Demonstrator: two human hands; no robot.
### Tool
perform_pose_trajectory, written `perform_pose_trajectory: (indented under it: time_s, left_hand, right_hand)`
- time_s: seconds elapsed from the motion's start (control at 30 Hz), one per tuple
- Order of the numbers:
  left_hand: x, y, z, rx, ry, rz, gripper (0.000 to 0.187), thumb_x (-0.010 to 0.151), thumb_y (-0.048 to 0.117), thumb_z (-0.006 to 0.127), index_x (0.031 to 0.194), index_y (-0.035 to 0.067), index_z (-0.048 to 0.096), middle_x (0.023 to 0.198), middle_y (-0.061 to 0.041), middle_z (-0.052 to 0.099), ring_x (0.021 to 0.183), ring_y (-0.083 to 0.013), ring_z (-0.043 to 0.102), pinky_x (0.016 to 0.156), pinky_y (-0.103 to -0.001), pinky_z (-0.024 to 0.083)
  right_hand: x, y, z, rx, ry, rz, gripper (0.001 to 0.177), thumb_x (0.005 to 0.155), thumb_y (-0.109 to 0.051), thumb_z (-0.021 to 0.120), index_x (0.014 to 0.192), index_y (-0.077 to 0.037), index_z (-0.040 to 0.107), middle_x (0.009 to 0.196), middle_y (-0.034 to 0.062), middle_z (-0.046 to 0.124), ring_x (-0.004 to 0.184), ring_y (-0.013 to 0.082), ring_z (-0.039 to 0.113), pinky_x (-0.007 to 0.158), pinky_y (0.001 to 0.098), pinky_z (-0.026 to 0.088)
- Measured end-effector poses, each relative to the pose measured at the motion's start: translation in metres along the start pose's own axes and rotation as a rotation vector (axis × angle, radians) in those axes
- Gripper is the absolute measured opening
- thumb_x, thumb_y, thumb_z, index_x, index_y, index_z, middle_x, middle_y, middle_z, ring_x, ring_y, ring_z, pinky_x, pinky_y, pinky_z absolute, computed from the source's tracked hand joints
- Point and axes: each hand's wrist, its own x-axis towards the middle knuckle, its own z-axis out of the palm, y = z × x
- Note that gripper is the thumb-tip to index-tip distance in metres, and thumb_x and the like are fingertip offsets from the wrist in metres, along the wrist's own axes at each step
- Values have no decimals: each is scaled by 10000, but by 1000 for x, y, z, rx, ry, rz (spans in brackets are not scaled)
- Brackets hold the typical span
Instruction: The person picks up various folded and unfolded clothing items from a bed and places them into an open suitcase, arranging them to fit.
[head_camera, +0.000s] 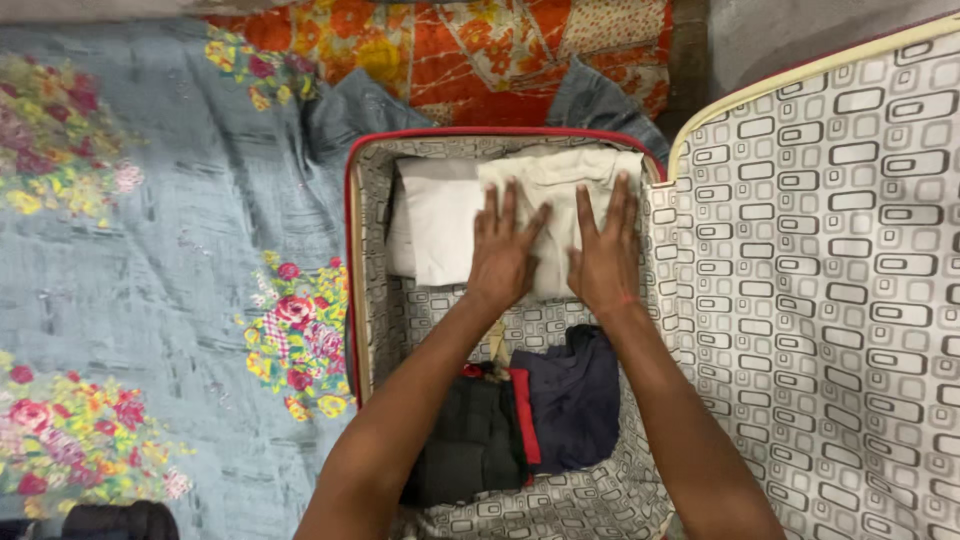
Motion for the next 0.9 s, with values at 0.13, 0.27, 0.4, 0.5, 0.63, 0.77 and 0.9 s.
perform_pose_trajectory:
  time_s: [0.13, 0.27, 0.4, 0.5, 0.63, 0.77, 0.9]
  left_hand:
    - [32, 4, -13, -226, -30, -37, 894, 703, 158, 798, 1526, 289, 475, 1673, -267, 93, 1519, -543, 134, 1118, -654, 350]
    - [49, 7, -22, -103, -226, 24, 736, 750, 116, 744, 1445, 277, 560, 1651, -250, 154, 1504, -545, 130, 1095, -678, 332]
    - [52, 2, -20, -56, -326, 147, 738, 736, 94, 738, 1434, 281, 589, 1663, -195, 174, 1506, -538, 126, 1117, -680, 317]
    - [48, -3, -12, -63, -295, 158, 716, 753, 104, 745, 1432, 272, 592, 1672, -182, 163, 1515, -525, 96, 1117, -677, 303]
    - [44, -5, -13, -163, -355, 73, 692, 748, 149, 761, 1404, 284, 586, 1681, -135, 124, 1539, -463, 45, 1176, -644, 236]
    - [32, 10, -22, -101, -263, 24, 588, 830, 134, 674, 1405, 231, 599, 1677, -163, 121, 1543, -454, 44, 1207, -660, 148]
    - [-38, 37, -23, -210, 4, -46, 582, 798, 125, 645, 1379, 96, 616, 1637, -254, 220, 1513, -502, 132, 1185, -653, 134]
  right_hand:
    - [44, -12, -33, -13, -238, 130, 919, 870, -371, 743, 1632, -156, 276, 1596, 355, 173, 1403, 514, 375, 969, 494, 524]
    - [55, -11, 4, -225, -247, 61, 834, 901, -397, 715, 1538, -4, 347, 1461, 473, 335, 1224, 508, 553, 906, 436, 563]
    - [61, -4, 36, -186, -376, 120, 785, 909, -246, 706, 1527, 132, 402, 1312, 436, 549, 1200, 452, 633, 944, 391, 578]
    - [61, -10, 33, -101, -473, 212, 905, 860, -239, 728, 1585, 86, 294, 1343, 409, 491, 1182, 445, 605, 960, 402, 557]
    - [54, -3, 12, -29, -377, 106, 842, 870, -233, 720, 1557, 2, 295, 1429, 362, 383, 1283, 499, 464, 1008, 455, 487]
    - [28, 14, -4, 178, -299, -20, 785, 864, -143, 720, 1554, -67, 355, 1500, 358, 313, 1357, 519, 370, 1088, 490, 396]
    - [-74, 24, 0, 488, -85, -65, 688, 866, 35, 558, 1536, -68, 442, 1598, 285, 373, 1453, 460, 406, 1183, 444, 419]
